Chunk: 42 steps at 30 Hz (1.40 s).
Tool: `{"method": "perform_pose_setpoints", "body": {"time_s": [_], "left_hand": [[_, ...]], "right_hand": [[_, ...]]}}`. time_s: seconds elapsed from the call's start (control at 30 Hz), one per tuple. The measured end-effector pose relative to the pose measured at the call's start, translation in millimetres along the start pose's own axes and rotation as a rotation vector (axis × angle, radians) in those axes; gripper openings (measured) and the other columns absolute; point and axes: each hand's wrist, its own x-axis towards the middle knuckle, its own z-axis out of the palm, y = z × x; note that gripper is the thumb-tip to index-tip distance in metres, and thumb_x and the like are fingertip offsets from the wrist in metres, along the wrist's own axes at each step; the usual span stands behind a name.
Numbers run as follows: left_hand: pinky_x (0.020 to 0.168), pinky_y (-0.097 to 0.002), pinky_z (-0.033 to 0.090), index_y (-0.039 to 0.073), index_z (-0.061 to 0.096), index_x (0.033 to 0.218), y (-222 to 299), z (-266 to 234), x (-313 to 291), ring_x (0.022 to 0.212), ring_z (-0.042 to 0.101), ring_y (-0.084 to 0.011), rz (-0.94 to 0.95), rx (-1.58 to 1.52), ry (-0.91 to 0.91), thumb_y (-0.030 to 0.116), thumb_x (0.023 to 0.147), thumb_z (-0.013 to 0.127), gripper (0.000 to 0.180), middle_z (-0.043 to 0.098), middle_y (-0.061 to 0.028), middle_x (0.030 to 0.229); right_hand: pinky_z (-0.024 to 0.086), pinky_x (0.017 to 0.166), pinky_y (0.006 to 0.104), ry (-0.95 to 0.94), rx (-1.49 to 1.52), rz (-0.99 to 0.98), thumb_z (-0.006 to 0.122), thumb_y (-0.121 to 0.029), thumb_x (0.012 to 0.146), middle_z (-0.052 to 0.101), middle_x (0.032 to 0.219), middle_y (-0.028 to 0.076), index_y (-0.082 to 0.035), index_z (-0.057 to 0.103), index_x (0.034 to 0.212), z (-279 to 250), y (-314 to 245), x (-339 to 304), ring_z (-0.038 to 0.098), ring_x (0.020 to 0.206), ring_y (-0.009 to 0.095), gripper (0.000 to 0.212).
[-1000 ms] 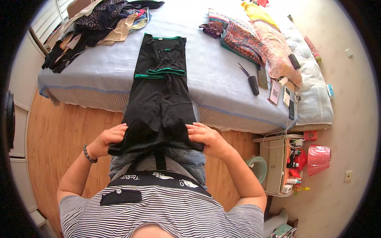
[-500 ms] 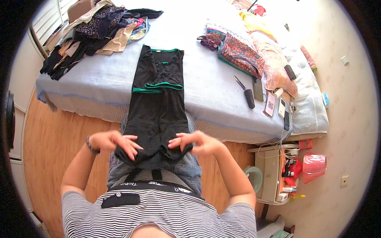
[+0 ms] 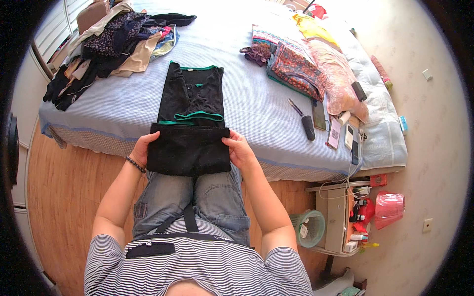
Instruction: The person folds a black short-sleeved shirt with green trim, a dark floral blouse, and a white long-sleeved shirt on a bed. They smooth each garment, fold the sleeves and sides, and stack the folded items on the bed.
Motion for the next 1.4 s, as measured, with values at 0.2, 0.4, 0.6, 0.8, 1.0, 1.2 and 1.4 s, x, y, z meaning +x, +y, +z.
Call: {"method": "perform_pose_setpoints", "body": {"time_s": [0.2, 0.4, 0.6, 0.8, 1.0, 1.2, 1.4], "left_hand": [[0.097, -0.0419, 0.047, -0.004, 0.056, 0.12, 1, -16, 24, 0.107, 0.061, -0.0307, 0.001, -0.132, 0.057, 0.032, 0.094, 0.054, 0.044, 0.061, -0.0185, 0.119], [0.084, -0.0341, 0.053, 0.0, 0.058, 0.115, 4, -4, 10, 0.095, 0.065, -0.019, 0.205, 0.358, 0.275, 0.024, 0.093, 0.06, 0.033, 0.065, -0.0093, 0.109], [0.078, -0.0231, 0.052, 0.004, 0.053, 0.122, -11, -61, -47, 0.093, 0.063, -0.0097, 0.103, 0.133, 0.059, 0.028, 0.094, 0.059, 0.038, 0.064, -0.0033, 0.107], [0.1, -0.0307, 0.039, -0.002, 0.045, 0.13, -25, 21, -41, 0.112, 0.052, -0.015, 0.332, 0.632, 0.241, 0.018, 0.084, 0.071, 0.056, 0.056, -0.006, 0.122], [0.099, -0.0297, 0.04, -0.002, 0.042, 0.133, -22, 26, -35, 0.111, 0.053, -0.0149, 0.302, 0.659, 0.277, 0.017, 0.085, 0.071, 0.059, 0.056, -0.0075, 0.123], [0.1, -0.0299, 0.04, -0.002, 0.03, 0.143, -35, 32, -51, 0.117, 0.051, -0.015, 0.457, 0.688, 0.381, 0.004, 0.085, 0.064, 0.068, 0.055, -0.0083, 0.126], [0.091, -0.0233, 0.04, 0.002, 0.03, 0.145, -50, 17, -86, 0.103, 0.051, -0.0096, 0.329, 0.956, 0.196, -0.007, 0.08, 0.056, 0.071, 0.052, -0.0035, 0.122]], "right_hand": [[0.051, 0.088, 0.0349, 0.107, -0.012, -0.067, 0.049, -0.004, 0.092, 0.064, 0.109, 0.011, 0.001, 0.053, 0.118, -1, -1, 21, 0.063, 0.096, 0.02, 0.026], [0.051, 0.083, 0.0291, 0.231, -0.143, -0.103, 0.058, -0.006, 0.091, 0.061, 0.113, 0.011, 0.002, 0.043, 0.13, -14, 7, 16, 0.061, 0.096, 0.016, 0.043], [0.048, 0.081, 0.0273, 0.359, -0.497, -0.094, 0.066, -0.017, 0.089, 0.061, 0.11, 0.009, 0.002, 0.04, 0.133, -16, 13, -42, 0.059, 0.097, 0.015, 0.055], [0.047, 0.07, 0.0258, 0.422, -0.862, -0.277, 0.07, -0.013, 0.082, 0.064, 0.087, 0.006, -0.001, 0.051, 0.124, 11, 36, -51, 0.057, 0.078, 0.011, 0.048], [0.043, 0.065, 0.0231, 0.393, -0.776, -0.281, 0.07, -0.012, 0.081, 0.061, 0.08, 0.002, -0.003, 0.05, 0.127, 22, 28, -48, 0.054, 0.072, 0.008, 0.051], [0.044, 0.075, 0.0252, 0.244, -0.834, -0.258, 0.069, -0.006, 0.078, 0.062, 0.087, 0.002, -0.003, 0.063, 0.107, 23, 17, -53, 0.055, 0.084, 0.01, 0.03], [0.041, 0.091, 0.0311, -0.062, -1.112, -0.492, 0.07, 0.003, 0.07, 0.063, 0.093, 0.005, -0.003, 0.065, 0.092, 4, 25, -110, 0.057, 0.1, 0.021, 0.024]]}}
